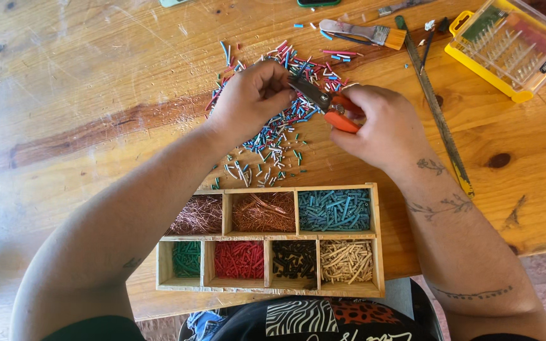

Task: The person uses orange-handled wire cutters to repeatedly snip small, colorful insulated wires into short pieces. The cut pieces accumulate on the wooden table next to a compartmentalized wooden box containing sorted wire segments.

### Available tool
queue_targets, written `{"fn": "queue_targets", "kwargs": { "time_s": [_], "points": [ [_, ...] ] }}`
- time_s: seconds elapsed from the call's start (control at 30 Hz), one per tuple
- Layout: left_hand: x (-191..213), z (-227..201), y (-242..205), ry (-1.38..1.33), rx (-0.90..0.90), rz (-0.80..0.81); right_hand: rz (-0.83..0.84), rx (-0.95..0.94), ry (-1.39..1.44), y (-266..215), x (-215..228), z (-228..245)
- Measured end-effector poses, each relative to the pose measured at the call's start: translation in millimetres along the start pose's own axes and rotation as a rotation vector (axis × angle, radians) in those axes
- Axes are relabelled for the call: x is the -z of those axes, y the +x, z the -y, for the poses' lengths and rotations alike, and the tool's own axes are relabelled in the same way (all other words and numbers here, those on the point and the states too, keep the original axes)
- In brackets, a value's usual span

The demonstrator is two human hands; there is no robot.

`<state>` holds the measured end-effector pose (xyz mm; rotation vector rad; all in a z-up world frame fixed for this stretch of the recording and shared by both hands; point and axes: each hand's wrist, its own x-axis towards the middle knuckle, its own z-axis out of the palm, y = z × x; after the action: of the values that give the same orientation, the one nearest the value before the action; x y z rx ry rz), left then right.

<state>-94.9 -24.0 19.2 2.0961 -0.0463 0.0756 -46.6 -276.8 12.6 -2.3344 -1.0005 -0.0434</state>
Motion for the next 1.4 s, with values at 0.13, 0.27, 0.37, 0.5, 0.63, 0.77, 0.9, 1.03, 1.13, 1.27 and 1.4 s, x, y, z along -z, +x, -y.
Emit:
{"fn": "queue_targets", "kwargs": {
  "time_s": [0.13,0.27,0.37,0.5,0.63,0.77,0.9,1.03,1.13,1.27,1.4],
  "points": [
    [3.9,-10.5,-7.3,0.03,-0.057,-0.011,0.045,-0.059,0.002,2.4,-7.0,-3.6],
    [12.2,-27.2,-10.6,0.114,-0.272,-0.01,0.028,-0.033,0.043,5.9,-12.0,-6.3],
    [15.7,-22.6,-6.9,0.195,-0.39,0.014,0.007,-0.024,0.029,7.0,-15.1,-6.3],
    [19.0,-15.8,2.6,0.233,-0.44,0.065,0.055,-0.033,-0.009,7.7,-18.1,-3.9],
    [21.0,-8.4,-1.4,0.217,-0.349,0.02,0.088,-0.046,-0.111,10.3,-19.4,-6.3],
    [19.8,-13.2,-5.9,0.154,-0.294,-0.034,-0.04,0.052,-0.196,8.8,-28.3,-16.3],
    [14.3,-15.7,-5.7,0.116,-0.319,-0.08,-0.135,0.11,-0.214,10.7,-23.4,-13.8],
    [9.9,-26.7,-9.5,0.14,-0.331,-0.044,-0.089,0.186,-0.216,10.2,-18.2,-15.8],
    [7.7,-26.8,-6.7,0.159,-0.377,-0.025,-0.114,0.224,-0.166,8.9,-18.9,-18.0],
    [9.2,-34.9,-6.7,0.153,-0.399,-0.028,-0.053,0.135,-0.106,9.7,-18.0,-17.9],
    [12.1,-38.4,-8.9,0.179,-0.437,-0.053,-0.12,0.134,-0.189,9.9,-19.8,-14.8]
  ]
}}
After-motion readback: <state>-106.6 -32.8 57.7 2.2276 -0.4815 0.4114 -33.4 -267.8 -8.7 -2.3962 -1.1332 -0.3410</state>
